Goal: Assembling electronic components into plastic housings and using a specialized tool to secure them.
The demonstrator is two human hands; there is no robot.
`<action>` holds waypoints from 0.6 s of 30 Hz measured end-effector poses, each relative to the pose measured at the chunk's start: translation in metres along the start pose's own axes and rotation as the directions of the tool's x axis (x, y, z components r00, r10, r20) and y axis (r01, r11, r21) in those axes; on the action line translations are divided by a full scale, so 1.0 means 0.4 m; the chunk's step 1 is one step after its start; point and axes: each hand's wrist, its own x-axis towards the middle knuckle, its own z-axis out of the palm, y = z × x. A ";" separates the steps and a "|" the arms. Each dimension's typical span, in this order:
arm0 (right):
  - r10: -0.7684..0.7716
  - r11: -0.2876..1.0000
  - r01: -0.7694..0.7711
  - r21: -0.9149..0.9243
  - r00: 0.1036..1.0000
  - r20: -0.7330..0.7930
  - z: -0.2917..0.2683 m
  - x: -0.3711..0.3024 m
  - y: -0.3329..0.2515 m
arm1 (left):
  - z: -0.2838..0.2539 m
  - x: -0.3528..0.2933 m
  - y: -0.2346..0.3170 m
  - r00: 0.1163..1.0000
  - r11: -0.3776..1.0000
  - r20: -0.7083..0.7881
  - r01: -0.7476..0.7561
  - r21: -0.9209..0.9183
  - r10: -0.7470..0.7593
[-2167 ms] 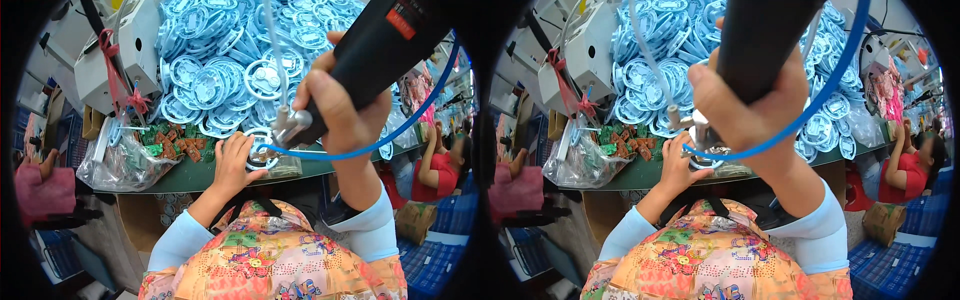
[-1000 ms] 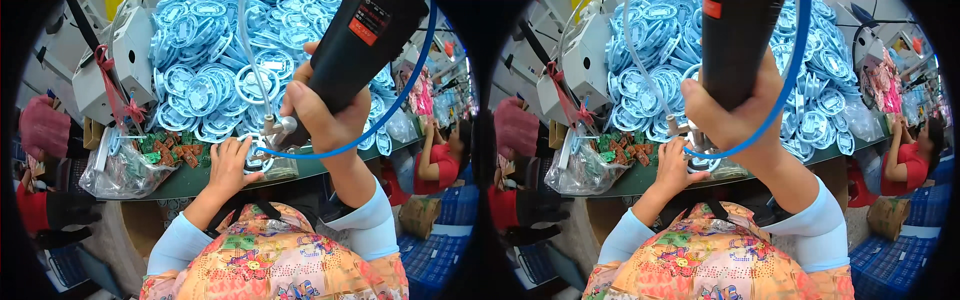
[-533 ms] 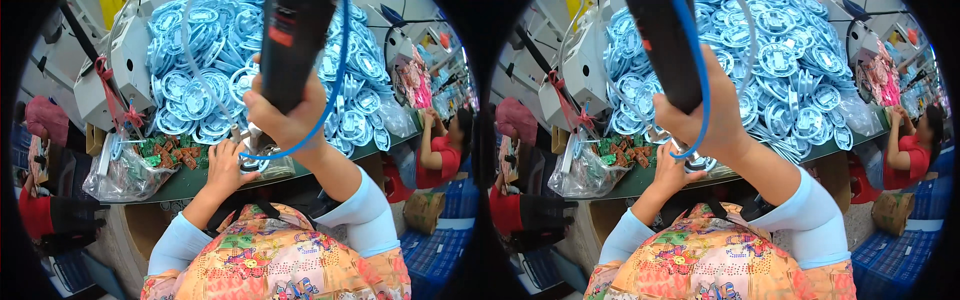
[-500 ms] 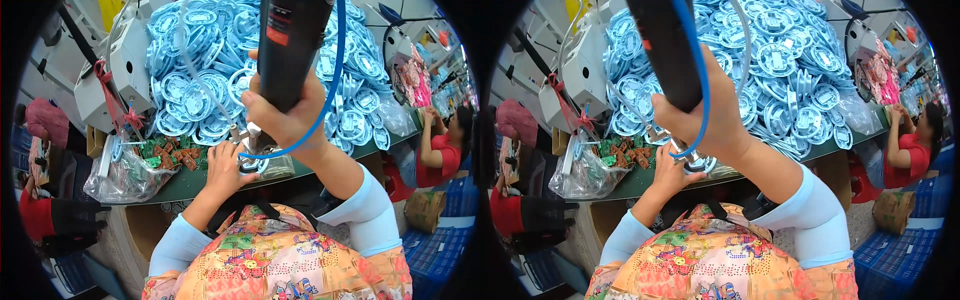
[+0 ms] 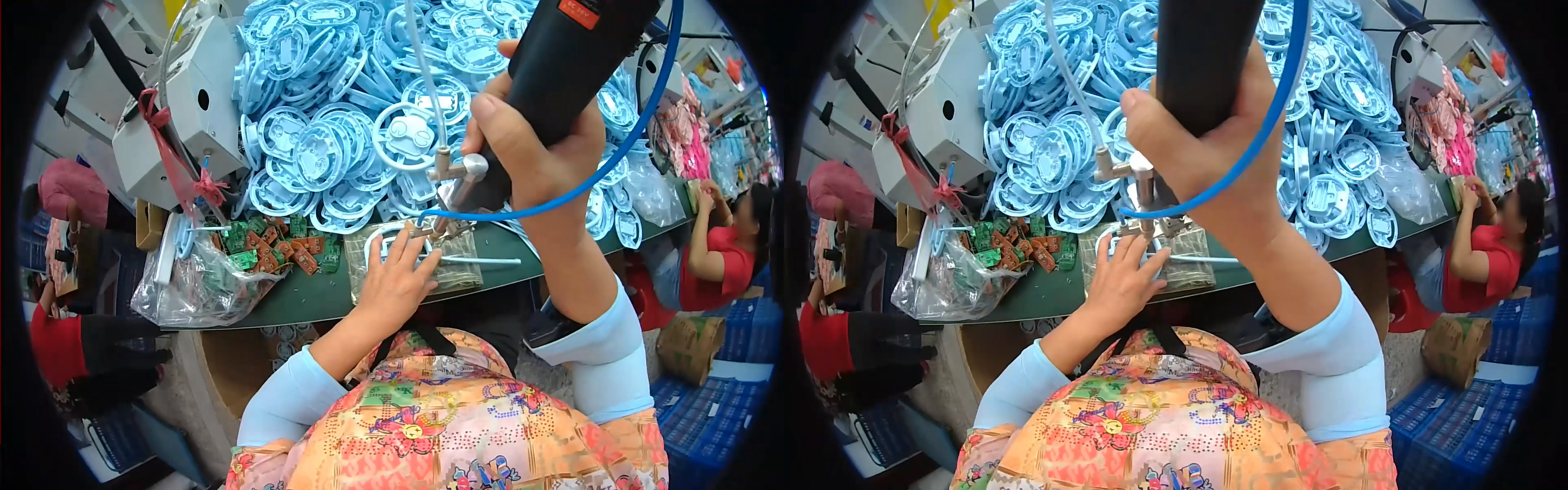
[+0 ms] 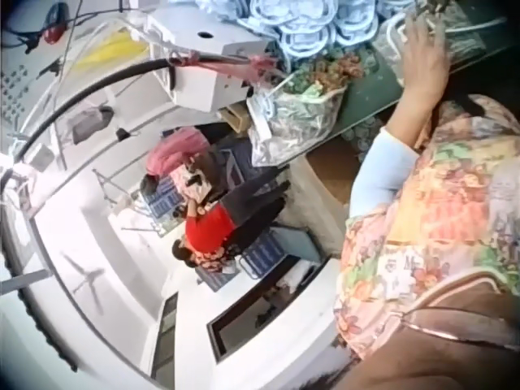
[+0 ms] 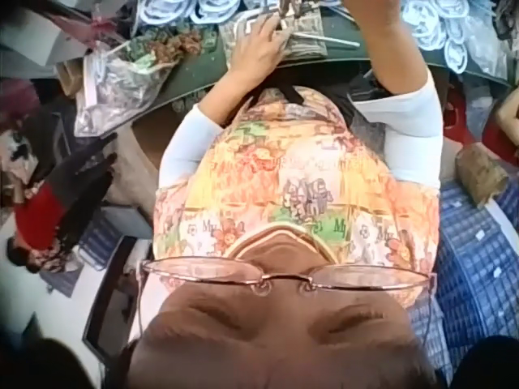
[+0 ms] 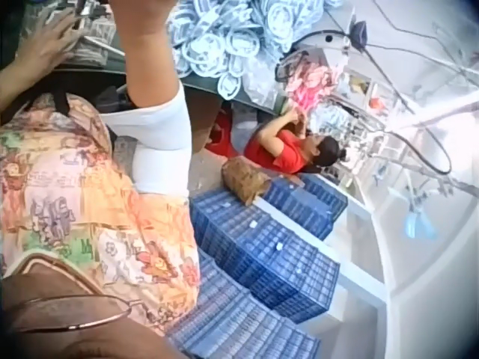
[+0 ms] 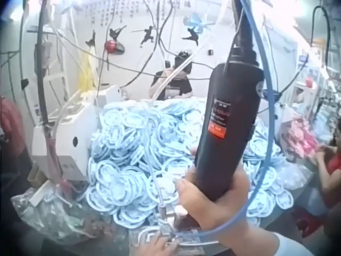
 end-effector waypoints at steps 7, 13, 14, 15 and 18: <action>-0.015 0.998 0.018 -0.060 0.999 0.048 0.003 -0.026 0.037 | 0.008 -0.006 -0.005 0.999 0.999 -0.021 -0.028 -0.039 0.027; -0.065 0.997 0.064 -0.036 0.997 -0.035 0.019 -0.057 0.073 | 0.008 -0.010 -0.014 0.998 0.995 -0.029 -0.050 -0.085 0.048; -0.045 0.999 0.045 -0.012 0.999 -0.028 0.025 -0.062 0.073 | 0.011 -0.013 -0.017 0.999 0.994 -0.019 -0.050 -0.092 0.049; -0.039 0.998 0.039 -0.047 0.999 0.002 0.029 -0.057 0.070 | 0.013 -0.013 -0.018 0.999 0.994 -0.008 -0.051 -0.098 0.051; 0.021 0.998 -0.017 -0.064 0.998 0.059 0.032 -0.033 0.040 | 0.016 -0.018 -0.017 0.999 0.998 -0.017 -0.041 -0.046 0.040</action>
